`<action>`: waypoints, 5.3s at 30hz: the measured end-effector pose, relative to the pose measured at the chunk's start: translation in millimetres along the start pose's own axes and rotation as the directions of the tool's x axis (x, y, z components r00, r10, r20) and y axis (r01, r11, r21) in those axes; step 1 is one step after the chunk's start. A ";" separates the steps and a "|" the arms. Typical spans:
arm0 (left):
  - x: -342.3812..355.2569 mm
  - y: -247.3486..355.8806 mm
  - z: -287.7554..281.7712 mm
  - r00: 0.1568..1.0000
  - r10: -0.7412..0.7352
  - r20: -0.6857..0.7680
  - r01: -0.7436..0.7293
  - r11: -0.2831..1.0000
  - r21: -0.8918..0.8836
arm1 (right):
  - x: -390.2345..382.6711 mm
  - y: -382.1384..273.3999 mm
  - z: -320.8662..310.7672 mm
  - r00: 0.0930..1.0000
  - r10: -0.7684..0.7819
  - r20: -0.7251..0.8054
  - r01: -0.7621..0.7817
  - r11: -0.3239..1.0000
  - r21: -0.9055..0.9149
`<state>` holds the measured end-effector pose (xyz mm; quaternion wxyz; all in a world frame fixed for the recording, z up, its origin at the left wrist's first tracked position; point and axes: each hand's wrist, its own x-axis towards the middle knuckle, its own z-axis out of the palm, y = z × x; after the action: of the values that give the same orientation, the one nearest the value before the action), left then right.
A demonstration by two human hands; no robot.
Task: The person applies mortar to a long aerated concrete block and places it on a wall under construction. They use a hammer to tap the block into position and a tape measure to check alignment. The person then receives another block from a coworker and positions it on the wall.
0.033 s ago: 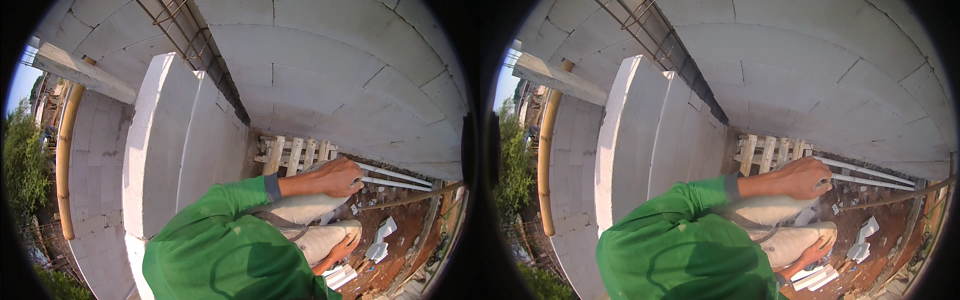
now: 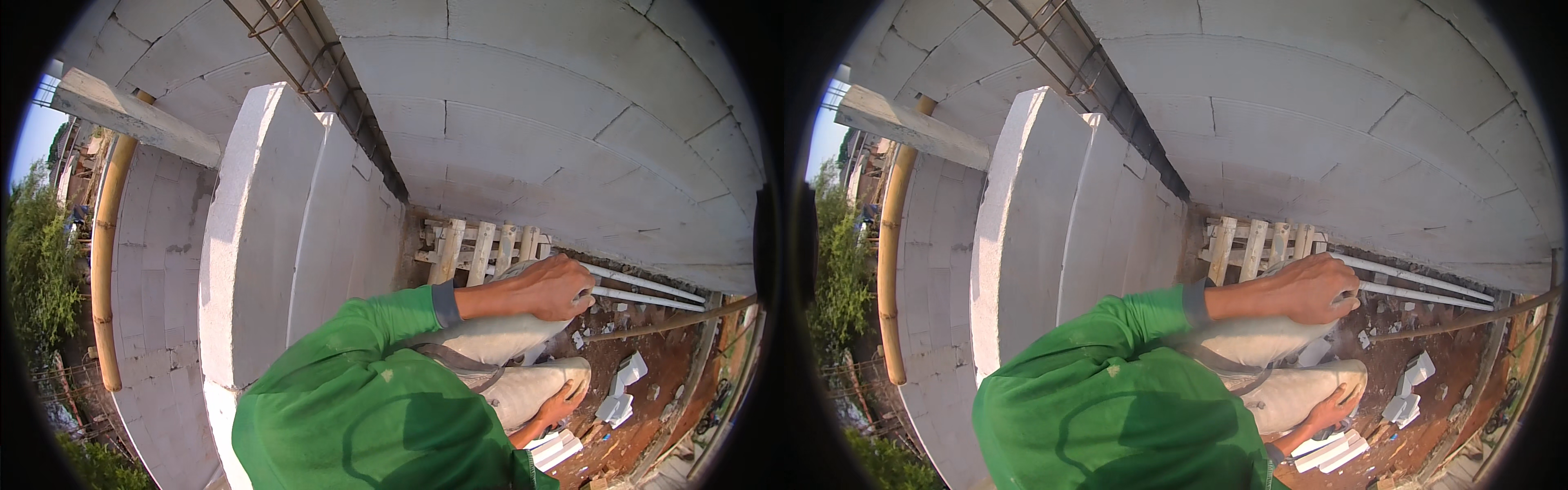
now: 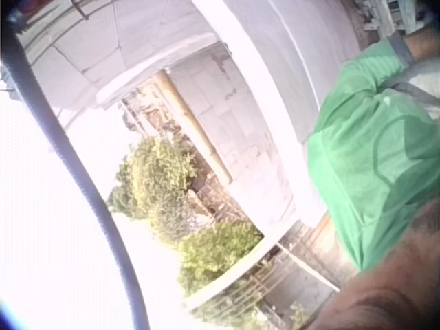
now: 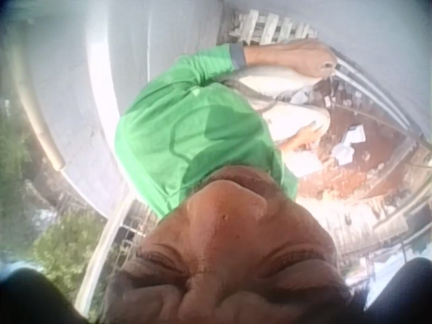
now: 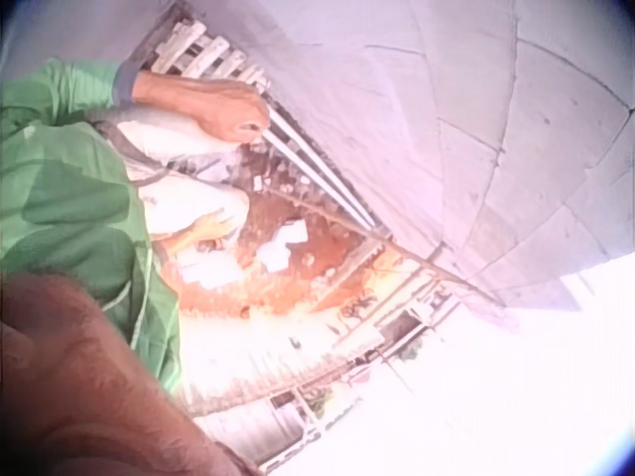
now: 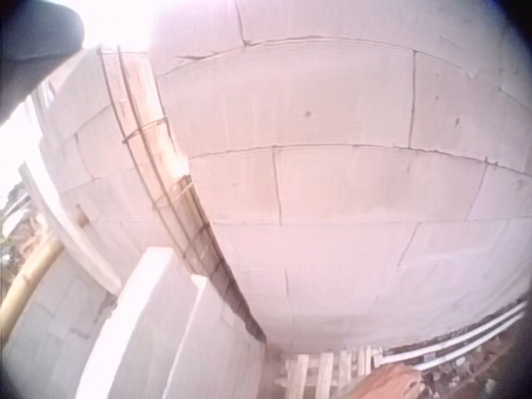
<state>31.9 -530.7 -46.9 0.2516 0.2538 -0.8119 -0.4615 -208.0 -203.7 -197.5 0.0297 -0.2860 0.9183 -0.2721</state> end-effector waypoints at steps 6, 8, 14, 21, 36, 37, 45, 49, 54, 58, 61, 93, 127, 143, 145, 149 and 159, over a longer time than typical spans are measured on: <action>-0.1 -2.3 4.5 0.999 0.020 -0.035 -0.019 0.999 0.036 | 0.6 2.0 3.1 1.000 -0.005 -0.001 0.005 1.000 -0.009; -2.5 -2.1 9.2 0.987 0.108 -0.119 -0.101 0.993 0.066 | 1.9 10.5 7.6 1.000 0.009 -0.014 -0.009 1.000 -0.005; 1.5 30.0 35.8 0.908 0.417 -0.029 -0.377 0.847 0.375 | 2.7 -4.8 2.9 0.998 -0.020 0.067 0.020 1.000 0.007; 23.3 48.9 116.8 0.826 0.562 0.044 -0.557 0.802 0.218 | -23.4 12.6 6.4 0.994 0.043 0.102 -0.062 0.980 0.190; 9.1 20.7 128.9 0.865 0.384 0.323 -0.487 0.798 0.355 | -96.2 -2.3 -7.2 0.999 -0.039 0.029 0.039 0.999 0.008; 8.3 19.8 130.0 0.865 0.395 0.311 -0.492 0.791 0.363 | -95.7 0.3 -4.7 0.999 -0.035 0.024 0.034 0.999 0.025; 13.5 14.0 130.6 0.862 0.377 0.339 -0.479 0.824 0.301 | -92.2 9.4 5.5 1.000 0.027 -0.001 -0.026 0.975 0.222; 8.7 17.2 116.6 0.871 0.411 0.268 -0.474 0.846 0.244 | -89.9 24.5 9.4 1.000 0.023 -0.016 -0.019 0.977 0.211; 9.0 15.3 110.9 0.866 0.347 0.360 -0.438 0.874 0.211 | -89.0 27.1 12.2 0.999 0.031 -0.022 -0.026 0.979 0.203; 10.2 14.1 110.1 0.839 0.289 0.461 -0.441 0.857 0.266 | -92.8 21.0 13.3 0.997 0.072 -0.027 -0.065 0.977 0.205; 10.9 18.3 105.0 0.837 0.302 0.457 -0.457 0.844 0.279 | -89.9 4.2 5.5 0.994 0.112 -0.005 -0.110 0.980 0.169; 19.9 35.8 97.4 0.555 0.465 0.689 -0.693 0.717 0.074 | -187.9 14.3 -36.1 0.745 0.587 0.316 -0.492 0.164 0.855; 1.8 63.3 51.6 0.649 0.388 0.655 -0.644 0.738 0.201 | 115.3 -184.0 -106.7 0.983 -0.157 0.099 0.114 0.933 0.342; 1.7 61.3 50.4 0.692 0.336 0.639 -0.615 0.738 0.278 | 99.8 -144.4 -2.0 0.850 -0.301 0.431 0.310 0.949 0.052; 3.2 60.4 50.2 0.688 0.327 0.648 -0.612 0.741 0.276 | 98.5 -138.6 -3.6 0.861 -0.293 0.416 0.301 0.952 0.048; 4.9 63.1 52.0 0.683 0.309 0.662 -0.610 0.740 0.283 | 99.7 -133.6 -4.0 0.884 -0.281 0.374 0.287 0.957 0.038; 5.5 69.0 51.4 0.689 0.295 0.662 -0.599 0.745 0.292 | 97.3 -132.1 1.8 0.882 -0.334 0.333 0.332 0.941 0.064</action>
<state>-17.7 -471.6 -8.5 0.0296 -0.0573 -0.9741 -0.2166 -221.6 -348.2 -121.0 0.1409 -0.4818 0.8358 -0.2223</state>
